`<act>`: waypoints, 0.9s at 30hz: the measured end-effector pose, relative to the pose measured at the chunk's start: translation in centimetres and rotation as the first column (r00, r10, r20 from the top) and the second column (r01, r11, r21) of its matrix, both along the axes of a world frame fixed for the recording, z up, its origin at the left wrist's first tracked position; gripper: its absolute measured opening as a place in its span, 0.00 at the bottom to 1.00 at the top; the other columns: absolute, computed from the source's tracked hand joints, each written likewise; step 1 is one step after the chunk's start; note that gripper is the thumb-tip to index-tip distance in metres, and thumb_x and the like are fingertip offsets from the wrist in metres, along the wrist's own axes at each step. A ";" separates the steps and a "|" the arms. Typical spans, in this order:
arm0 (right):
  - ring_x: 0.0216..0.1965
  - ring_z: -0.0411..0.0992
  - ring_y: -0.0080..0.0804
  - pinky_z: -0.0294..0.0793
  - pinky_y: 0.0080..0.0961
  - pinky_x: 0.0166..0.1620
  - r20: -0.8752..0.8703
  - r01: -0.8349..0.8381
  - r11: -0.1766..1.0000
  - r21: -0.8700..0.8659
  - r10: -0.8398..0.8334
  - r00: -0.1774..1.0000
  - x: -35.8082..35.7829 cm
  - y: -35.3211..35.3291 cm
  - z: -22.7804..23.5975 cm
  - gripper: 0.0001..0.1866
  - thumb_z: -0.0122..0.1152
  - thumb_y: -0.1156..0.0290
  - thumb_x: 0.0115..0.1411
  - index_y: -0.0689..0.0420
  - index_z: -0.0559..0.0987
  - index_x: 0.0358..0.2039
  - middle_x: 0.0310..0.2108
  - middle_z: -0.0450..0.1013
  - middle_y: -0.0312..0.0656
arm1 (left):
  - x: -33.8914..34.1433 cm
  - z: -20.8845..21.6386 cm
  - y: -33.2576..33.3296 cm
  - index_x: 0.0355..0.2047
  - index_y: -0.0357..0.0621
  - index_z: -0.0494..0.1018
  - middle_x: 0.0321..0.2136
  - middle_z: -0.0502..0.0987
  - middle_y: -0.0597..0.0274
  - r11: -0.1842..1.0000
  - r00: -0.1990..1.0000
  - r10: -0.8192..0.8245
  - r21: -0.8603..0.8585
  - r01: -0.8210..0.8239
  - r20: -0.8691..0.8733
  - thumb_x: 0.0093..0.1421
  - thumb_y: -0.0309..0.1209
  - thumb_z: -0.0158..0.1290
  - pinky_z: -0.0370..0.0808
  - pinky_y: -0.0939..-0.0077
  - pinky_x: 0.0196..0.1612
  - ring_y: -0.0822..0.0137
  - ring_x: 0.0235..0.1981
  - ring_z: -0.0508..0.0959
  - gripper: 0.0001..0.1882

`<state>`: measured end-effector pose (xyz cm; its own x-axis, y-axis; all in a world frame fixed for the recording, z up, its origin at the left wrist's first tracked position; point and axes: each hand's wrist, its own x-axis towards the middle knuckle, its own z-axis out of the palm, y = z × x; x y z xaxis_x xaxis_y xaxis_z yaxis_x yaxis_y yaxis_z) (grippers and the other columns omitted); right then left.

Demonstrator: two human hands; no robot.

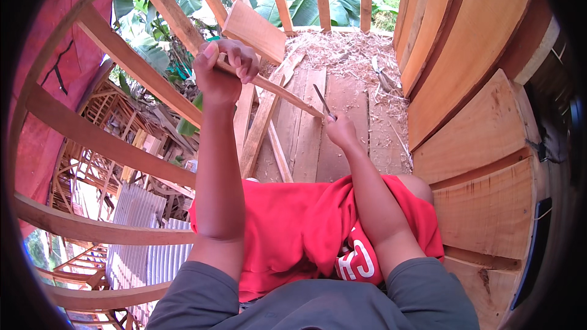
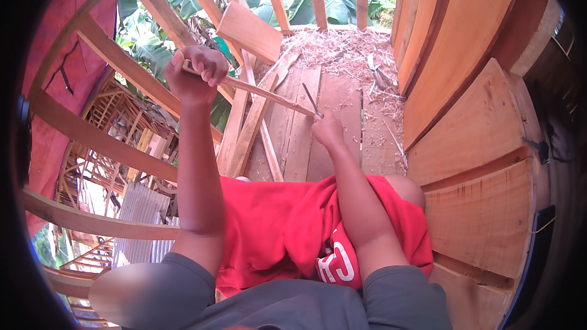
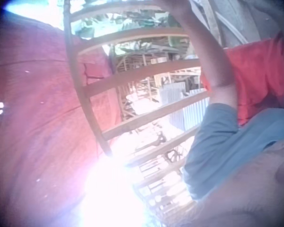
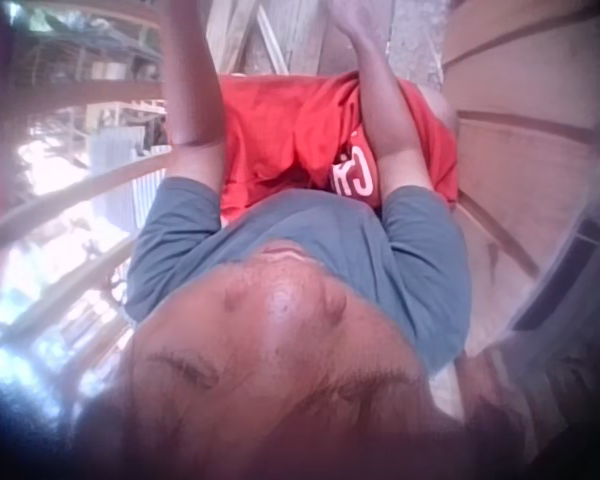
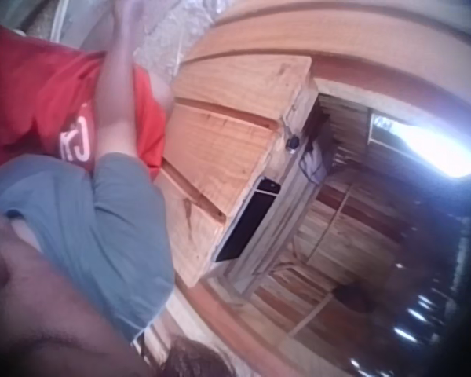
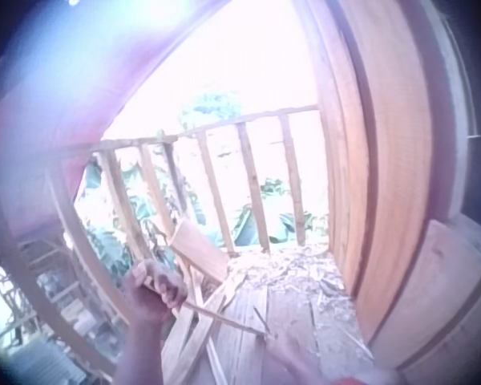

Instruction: The person carves a small rectangular piece of wood using a knife, holding the wood in the left hand and the knife in the right. They repeatedly shave thin layers from the wood, gradually shaping it into a pointed tip. Wood shavings accumulate on the floor around them.

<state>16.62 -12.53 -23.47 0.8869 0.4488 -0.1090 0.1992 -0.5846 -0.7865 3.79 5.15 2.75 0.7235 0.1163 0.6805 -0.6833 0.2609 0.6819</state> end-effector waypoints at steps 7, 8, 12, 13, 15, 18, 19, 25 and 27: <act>0.16 0.66 0.32 0.64 0.32 0.20 -0.629 0.055 0.974 0.219 0.098 0.771 -1.3 1.3 2.5 0.23 0.45 0.52 0.67 0.59 0.72 0.24 0.18 0.68 0.40 | -3.9 -1.3 1.4 0.17 0.39 0.68 0.11 0.67 0.59 0.997 0.987 -0.039 0.068 0.028 0.153 0.62 0.43 0.40 0.64 0.75 0.14 0.67 0.10 0.66 0.23; 0.15 0.61 0.28 0.60 0.30 0.18 -0.647 0.041 0.977 0.211 0.108 0.755 -1.5 1.2 2.9 0.23 0.44 0.52 0.67 0.58 0.70 0.24 0.17 0.64 0.37 | -4.3 -1.6 1.5 0.17 0.39 0.68 0.11 0.68 0.59 0.996 0.984 -0.043 0.084 0.028 0.175 0.62 0.43 0.40 0.64 0.75 0.14 0.67 0.10 0.66 0.23; 0.13 0.57 0.24 0.56 0.29 0.16 -0.611 -0.064 0.970 0.234 0.198 0.767 -4.4 1.9 7.6 0.25 0.42 0.51 0.68 0.58 0.68 0.22 0.15 0.61 0.34 | -5.9 -2.3 1.9 0.17 0.41 0.68 0.11 0.69 0.59 0.992 0.965 -0.036 0.126 0.003 0.260 0.62 0.42 0.40 0.66 0.76 0.14 0.68 0.10 0.67 0.22; 0.13 0.59 0.26 0.58 0.31 0.17 -0.577 -0.109 0.962 0.250 0.238 0.781 -5.1 2.2 8.4 0.26 0.41 0.51 0.68 0.59 0.69 0.22 0.15 0.62 0.36 | -6.4 -2.6 1.8 0.17 0.41 0.68 0.12 0.69 0.59 0.992 0.963 -0.028 0.125 -0.006 0.269 0.63 0.42 0.40 0.66 0.77 0.14 0.68 0.10 0.67 0.22; 0.15 0.62 0.29 0.61 0.34 0.20 -0.464 -0.138 0.965 0.223 0.229 0.856 -5.1 3.2 6.8 0.28 0.40 0.51 0.69 0.61 0.70 0.21 0.16 0.64 0.38 | -7.1 -2.7 1.8 0.17 0.41 0.69 0.13 0.70 0.60 0.992 0.959 0.001 0.124 -0.037 0.282 0.62 0.42 0.41 0.67 0.78 0.14 0.69 0.10 0.67 0.22; 0.19 0.66 0.33 0.65 0.37 0.27 -0.351 -0.061 0.994 0.093 0.090 0.932 -3.3 2.6 4.5 0.30 0.39 0.51 0.70 0.63 0.70 0.21 0.17 0.66 0.42 | -5.9 -3.1 1.1 0.18 0.49 0.70 0.12 0.71 0.69 0.979 0.964 -0.008 0.201 -0.048 0.266 0.61 0.44 0.41 0.67 0.82 0.16 0.73 0.11 0.72 0.19; 0.21 0.68 0.35 0.66 0.38 0.30 -0.322 -0.023 0.999 0.049 0.038 0.946 -2.7 2.6 4.1 0.30 0.38 0.51 0.70 0.64 0.70 0.21 0.17 0.67 0.43 | -5.4 -3.0 0.7 0.17 0.41 0.70 0.14 0.72 0.60 0.989 0.956 -0.060 0.149 0.017 0.288 0.62 0.40 0.43 0.68 0.78 0.14 0.69 0.10 0.69 0.21; 0.12 0.55 0.21 0.55 0.26 0.15 -0.290 -0.141 0.932 0.333 0.244 0.925 -3.6 4.3 4.5 0.26 0.37 0.51 0.70 0.53 0.64 0.18 0.13 0.58 0.30 | -5.9 -2.3 0.6 0.21 0.47 0.71 0.15 0.71 0.66 0.977 0.964 0.128 0.140 -0.163 0.234 0.63 0.43 0.40 0.68 0.80 0.16 0.72 0.12 0.69 0.19; 0.18 0.63 0.29 0.62 0.33 0.25 -0.357 -0.081 0.977 0.199 0.149 0.922 -2.7 3.8 3.9 0.27 0.38 0.53 0.70 0.60 0.68 0.21 0.15 0.63 0.38 | -5.7 -2.3 0.7 0.23 0.50 0.72 0.16 0.70 0.69 0.972 0.963 0.174 0.122 -0.201 0.206 0.63 0.44 0.40 0.67 0.81 0.16 0.74 0.12 0.68 0.18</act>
